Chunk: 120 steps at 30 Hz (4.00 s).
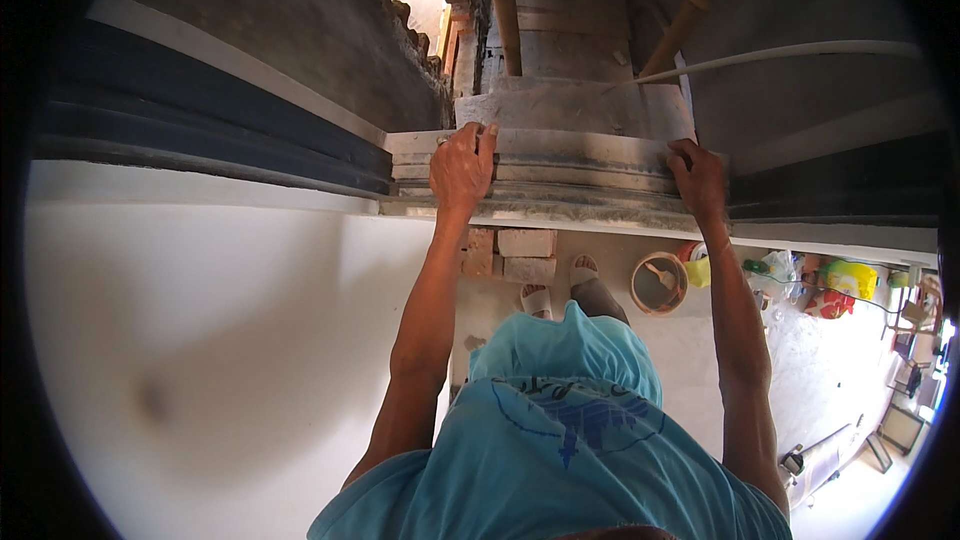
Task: The person positions and adjusts a metal window frame into a wall opening. They repeatedly lift, align, and press the frame against the wall and surrounding structure to fit it in place.
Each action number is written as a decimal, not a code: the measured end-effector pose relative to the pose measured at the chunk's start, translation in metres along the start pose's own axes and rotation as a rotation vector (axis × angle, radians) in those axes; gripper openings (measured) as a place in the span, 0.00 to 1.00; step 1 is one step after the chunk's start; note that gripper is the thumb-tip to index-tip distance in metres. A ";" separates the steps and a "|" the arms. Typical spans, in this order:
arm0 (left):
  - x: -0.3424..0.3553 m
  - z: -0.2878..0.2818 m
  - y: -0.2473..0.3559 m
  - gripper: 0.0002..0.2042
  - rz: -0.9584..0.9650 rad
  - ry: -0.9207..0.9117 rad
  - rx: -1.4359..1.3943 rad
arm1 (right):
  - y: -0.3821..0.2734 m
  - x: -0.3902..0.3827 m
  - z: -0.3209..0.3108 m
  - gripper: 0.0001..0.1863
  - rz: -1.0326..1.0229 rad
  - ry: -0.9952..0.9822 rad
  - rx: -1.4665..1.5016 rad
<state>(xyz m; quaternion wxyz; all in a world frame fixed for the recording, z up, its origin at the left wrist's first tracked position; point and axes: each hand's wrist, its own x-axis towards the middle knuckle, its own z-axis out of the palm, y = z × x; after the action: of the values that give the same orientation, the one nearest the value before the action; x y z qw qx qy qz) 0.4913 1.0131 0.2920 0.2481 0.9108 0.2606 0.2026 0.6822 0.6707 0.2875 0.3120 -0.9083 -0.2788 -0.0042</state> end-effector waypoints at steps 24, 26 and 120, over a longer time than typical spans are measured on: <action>-0.002 0.000 0.002 0.19 -0.008 0.056 0.012 | -0.003 0.001 -0.002 0.15 -0.026 -0.016 0.021; -0.002 0.000 0.003 0.19 -0.005 0.066 0.001 | -0.005 0.000 -0.003 0.15 -0.020 -0.019 0.036; -0.005 0.005 -0.004 0.18 -0.031 0.048 -0.034 | -0.008 0.001 -0.007 0.15 -0.078 -0.049 -0.015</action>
<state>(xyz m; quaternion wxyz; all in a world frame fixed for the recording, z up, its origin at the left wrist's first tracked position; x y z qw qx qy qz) 0.4885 1.0116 0.2848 0.2602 0.8972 0.2771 0.2250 0.6803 0.6721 0.2976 0.2979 -0.8988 -0.3216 0.0039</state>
